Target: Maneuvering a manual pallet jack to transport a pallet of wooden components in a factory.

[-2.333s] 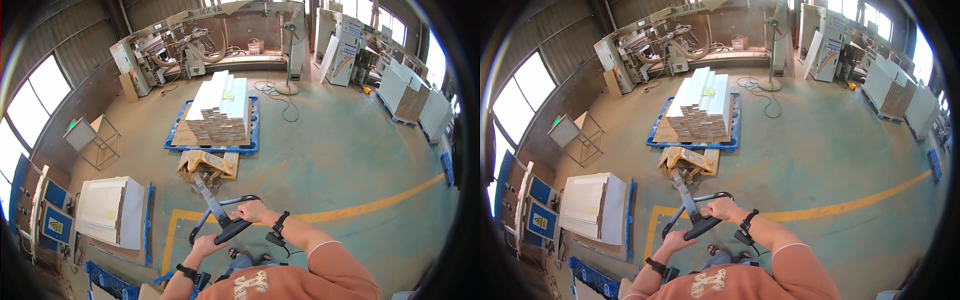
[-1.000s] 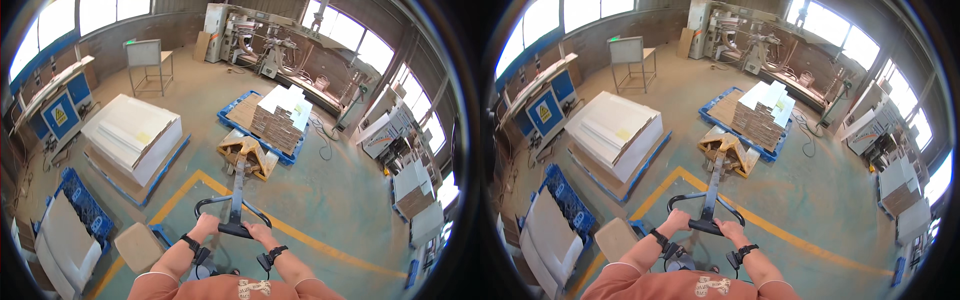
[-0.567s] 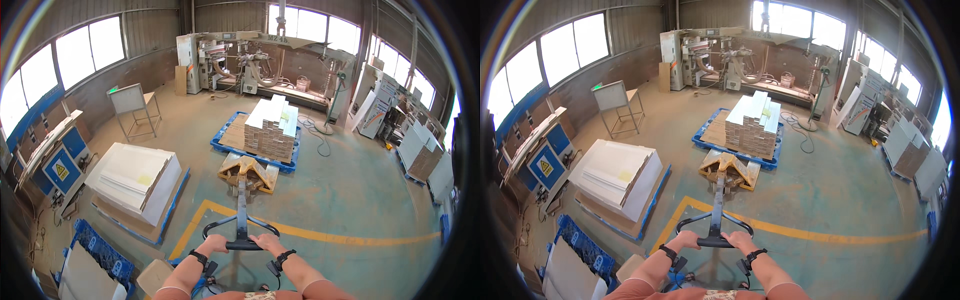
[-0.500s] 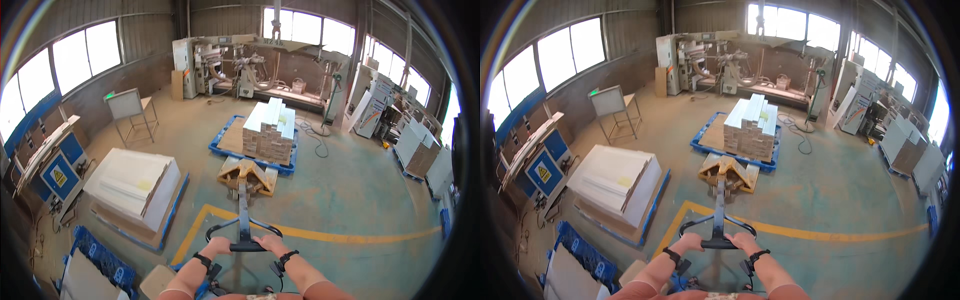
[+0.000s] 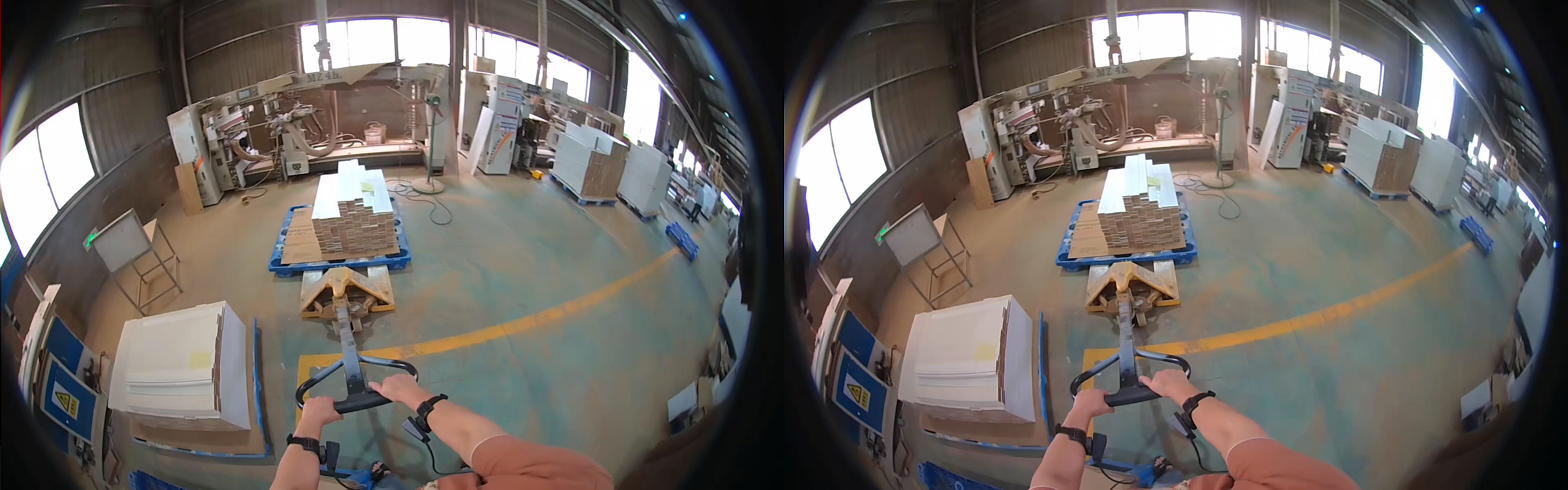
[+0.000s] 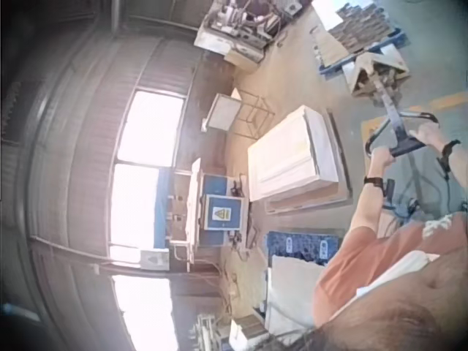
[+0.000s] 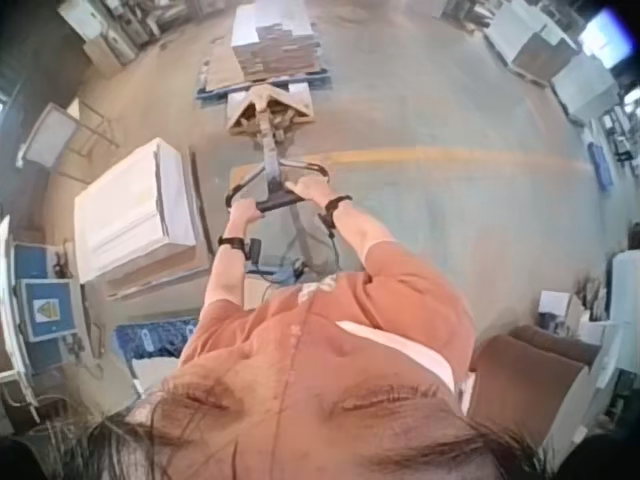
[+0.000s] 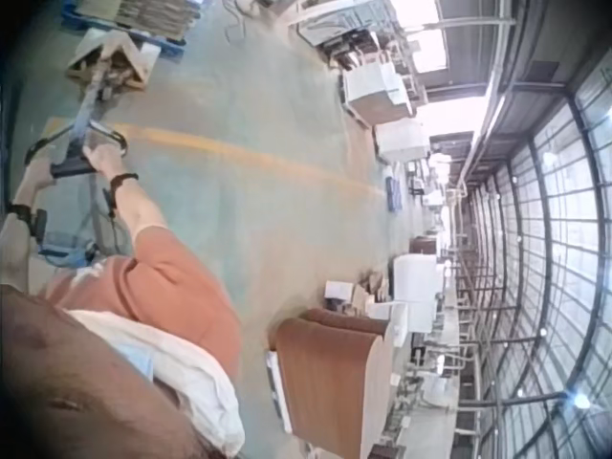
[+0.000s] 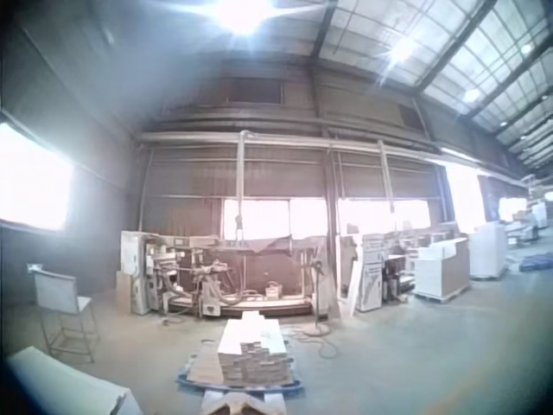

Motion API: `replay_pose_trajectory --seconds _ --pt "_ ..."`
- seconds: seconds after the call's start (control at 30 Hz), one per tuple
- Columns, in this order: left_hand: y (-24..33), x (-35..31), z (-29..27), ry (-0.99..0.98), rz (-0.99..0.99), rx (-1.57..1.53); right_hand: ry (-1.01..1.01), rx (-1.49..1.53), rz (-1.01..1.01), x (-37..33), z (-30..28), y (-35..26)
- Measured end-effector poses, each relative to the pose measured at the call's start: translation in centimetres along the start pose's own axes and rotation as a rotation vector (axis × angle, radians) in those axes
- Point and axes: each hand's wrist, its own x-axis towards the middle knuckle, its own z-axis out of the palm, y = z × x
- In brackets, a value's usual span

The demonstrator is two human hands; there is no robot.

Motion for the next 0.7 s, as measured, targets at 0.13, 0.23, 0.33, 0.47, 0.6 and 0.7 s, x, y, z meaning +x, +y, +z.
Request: replay_pose_trajectory --seconds 0.13,0.23,0.33,0.47,0.6,0.7 --pt "0.0 -4.0 1.9 -0.059 -0.003 0.031 -0.076 0.028 -0.032 -3.7 1.8 -1.0" --pt "1.7 -7.7 1.4 -0.152 -0.024 0.025 -0.166 0.036 -0.036 -8.0 0.4 -1.6" --pt "4.6 -11.7 -3.5 -0.18 0.016 0.012 -0.24 0.023 -0.067 -11.2 -2.4 -2.4" --pt "5.5 -14.6 -9.8 -0.064 0.151 -0.09 -0.285 0.06 -0.198 -13.0 -9.2 -3.4" --pt "8.1 -18.9 -14.4 -0.122 0.022 -0.2 -0.349 0.082 -0.427 -13.9 -11.0 -4.2" --pt "10.3 -18.0 -21.9 -0.045 0.084 -0.181 -0.368 0.101 -0.509 -11.9 -16.0 -4.5"
